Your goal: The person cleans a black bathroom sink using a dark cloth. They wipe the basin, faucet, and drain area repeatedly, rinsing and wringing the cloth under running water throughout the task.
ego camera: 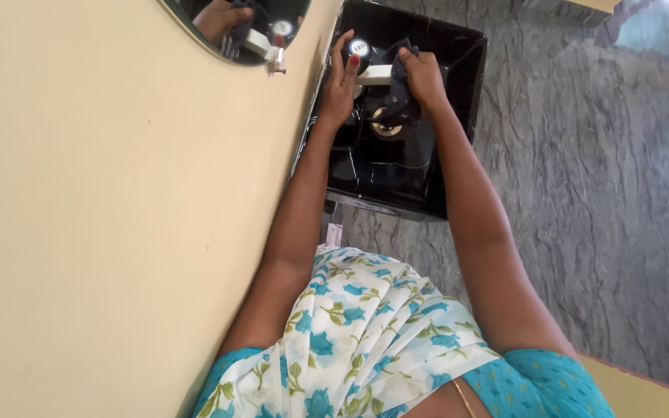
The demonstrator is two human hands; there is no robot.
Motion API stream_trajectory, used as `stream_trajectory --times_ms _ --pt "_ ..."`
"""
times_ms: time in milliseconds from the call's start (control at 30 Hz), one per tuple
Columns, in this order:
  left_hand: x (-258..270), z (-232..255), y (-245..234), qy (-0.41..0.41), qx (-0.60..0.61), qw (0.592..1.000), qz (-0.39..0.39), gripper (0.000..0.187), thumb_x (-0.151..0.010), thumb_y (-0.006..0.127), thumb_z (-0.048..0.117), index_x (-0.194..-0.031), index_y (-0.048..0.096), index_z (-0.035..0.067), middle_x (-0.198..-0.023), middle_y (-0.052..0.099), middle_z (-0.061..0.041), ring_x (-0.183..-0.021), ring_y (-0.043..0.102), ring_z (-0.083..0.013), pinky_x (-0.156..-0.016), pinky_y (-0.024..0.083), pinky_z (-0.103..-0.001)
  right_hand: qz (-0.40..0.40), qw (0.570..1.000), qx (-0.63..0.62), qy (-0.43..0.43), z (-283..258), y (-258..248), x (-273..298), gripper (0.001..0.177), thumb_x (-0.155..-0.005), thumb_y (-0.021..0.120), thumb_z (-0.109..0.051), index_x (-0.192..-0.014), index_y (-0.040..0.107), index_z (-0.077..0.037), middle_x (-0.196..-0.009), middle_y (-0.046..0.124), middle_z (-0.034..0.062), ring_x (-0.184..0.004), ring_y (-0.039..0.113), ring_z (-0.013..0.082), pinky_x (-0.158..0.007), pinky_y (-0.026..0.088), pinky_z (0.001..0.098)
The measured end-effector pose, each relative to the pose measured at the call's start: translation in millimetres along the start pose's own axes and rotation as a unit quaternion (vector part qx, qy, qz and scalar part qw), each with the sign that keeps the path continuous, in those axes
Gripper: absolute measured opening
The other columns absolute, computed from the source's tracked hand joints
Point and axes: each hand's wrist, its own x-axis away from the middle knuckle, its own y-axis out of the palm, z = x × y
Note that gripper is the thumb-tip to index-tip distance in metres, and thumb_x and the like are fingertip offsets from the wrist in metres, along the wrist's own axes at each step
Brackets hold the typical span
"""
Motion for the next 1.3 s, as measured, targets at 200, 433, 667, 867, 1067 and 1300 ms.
stream_trajectory --times_ms 200,433,667,867,1067,1300 --pt "1 10 -2 -0.027 0.013 1.0 -0.007 0.086 -0.097 0.027 0.079 -0.163 0.022 0.024 -0.173 0.02 -0.015 -0.158 0.024 -0.0398 -0.126 0.026 -0.057 0.111 0.987 -0.088 -0.073 24 14 3 0.046 -0.116 0.059 -0.031 -0.08 0.055 -0.001 -0.072 0.049 -0.0002 -0.064 0.046 0.0127 -0.057 0.037 0.0324" --pt "-5 -41 0 -0.008 0.163 0.987 -0.001 0.091 -0.099 0.031 0.076 -0.165 0.021 0.015 -0.171 0.021 -0.016 -0.156 0.029 -0.0333 -0.126 0.028 -0.044 0.134 0.78 0.364 -0.491 -35 58 59 0.026 -0.096 0.063 -0.019 -0.117 0.07 -0.004 -0.129 0.064 0.015 -0.13 0.055 0.0413 -0.111 0.043 0.0505" --pt "-12 -82 1 -0.074 0.224 0.957 0.166 0.102 -0.099 0.028 0.076 -0.161 0.025 -0.006 -0.167 0.029 -0.019 -0.154 0.029 -0.0288 -0.126 0.022 -0.036 0.0 0.843 0.477 -0.248 -94 112 40 0.037 -0.1 0.065 -0.027 -0.122 0.066 0.003 -0.134 0.059 0.0243 -0.125 0.053 0.0428 -0.097 0.054 0.0478" --pt "-5 -54 -9 -0.112 0.075 0.977 0.166 0.105 -0.098 0.025 0.079 -0.159 0.028 -0.007 -0.168 0.027 -0.021 -0.157 0.022 -0.0308 -0.126 0.017 -0.036 -0.192 0.852 0.486 0.023 -90 109 -51 0.035 -0.095 0.057 -0.025 -0.103 0.072 0.005 -0.113 0.074 0.032 -0.107 0.074 0.0408 -0.093 0.057 0.0442" --pt "-44 -34 -6 -0.081 0.128 0.98 0.131 0.105 -0.098 0.022 0.079 -0.16 0.027 -0.006 -0.17 0.026 -0.021 -0.158 0.022 -0.0298 -0.127 0.015 -0.036 -0.179 0.935 0.276 -0.13 -29 94 -109 0.045 -0.097 0.057 -0.034 -0.114 0.067 0.006 -0.119 0.062 0.0294 -0.11 0.062 0.0421 -0.095 0.048 0.0481" --pt "-69 -24 -13 -0.02 0.194 0.977 0.092 0.096 -0.101 0.026 0.075 -0.162 0.026 0.0 -0.17 0.028 -0.02 -0.158 0.024 -0.0286 -0.129 0.015 -0.037 -0.074 0.947 0.253 -0.185 -41 77 -15 0.034 -0.107 0.054 -0.028 -0.132 0.066 -0.008 -0.131 0.067 0.0211 -0.122 0.063 0.0412 -0.104 0.052 0.0467"
